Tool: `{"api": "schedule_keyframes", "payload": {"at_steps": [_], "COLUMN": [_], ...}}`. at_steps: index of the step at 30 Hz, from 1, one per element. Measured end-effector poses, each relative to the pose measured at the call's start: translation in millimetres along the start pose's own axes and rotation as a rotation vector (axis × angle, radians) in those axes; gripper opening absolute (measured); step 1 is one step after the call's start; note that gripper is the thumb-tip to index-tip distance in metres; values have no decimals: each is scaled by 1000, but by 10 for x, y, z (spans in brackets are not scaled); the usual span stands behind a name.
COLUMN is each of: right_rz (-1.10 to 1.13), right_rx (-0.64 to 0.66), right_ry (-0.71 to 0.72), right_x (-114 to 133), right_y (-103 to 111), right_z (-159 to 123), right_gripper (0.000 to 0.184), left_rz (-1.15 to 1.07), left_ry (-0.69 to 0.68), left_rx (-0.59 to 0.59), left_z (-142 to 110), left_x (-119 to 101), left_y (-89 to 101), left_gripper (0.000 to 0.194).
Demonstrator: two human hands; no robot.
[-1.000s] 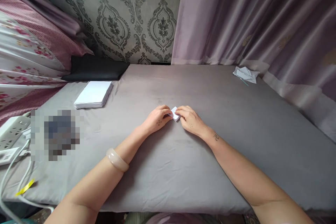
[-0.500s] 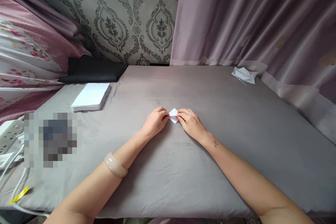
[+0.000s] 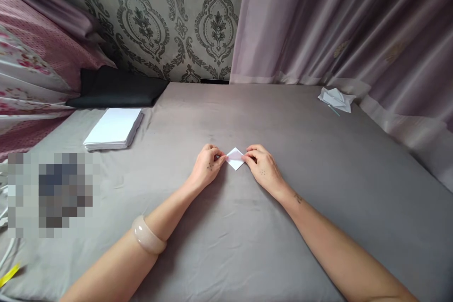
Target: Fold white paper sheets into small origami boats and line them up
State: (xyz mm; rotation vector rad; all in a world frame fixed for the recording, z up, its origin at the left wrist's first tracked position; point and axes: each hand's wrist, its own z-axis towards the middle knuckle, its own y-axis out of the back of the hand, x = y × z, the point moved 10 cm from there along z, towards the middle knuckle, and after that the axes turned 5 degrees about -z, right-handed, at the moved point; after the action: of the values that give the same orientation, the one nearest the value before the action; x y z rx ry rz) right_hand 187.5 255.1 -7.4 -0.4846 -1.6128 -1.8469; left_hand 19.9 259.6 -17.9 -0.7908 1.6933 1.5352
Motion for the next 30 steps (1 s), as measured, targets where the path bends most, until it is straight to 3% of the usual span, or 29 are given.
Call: {"api": "schedule_keyframes", "payload": {"at_steps": [11,25,30], "right_rz": [-61,-27,-15], "right_rx": [-65,-39,-9], "right_ry": [-69,-150,-166], "right_x": [-38,-109,-119], "right_y": [-2,-23,-22], "right_z": [6,53,70], "right_gripper": [17,18,17], "left_rz": [58,70,100], "left_ry": [-78,84,71], "left_rx": [-44,-23,-4], "left_z": [33,75,73], "left_x": [51,55,59], "left_y": [-72,-9,-16], "left_gripper": [21,22,19]}}
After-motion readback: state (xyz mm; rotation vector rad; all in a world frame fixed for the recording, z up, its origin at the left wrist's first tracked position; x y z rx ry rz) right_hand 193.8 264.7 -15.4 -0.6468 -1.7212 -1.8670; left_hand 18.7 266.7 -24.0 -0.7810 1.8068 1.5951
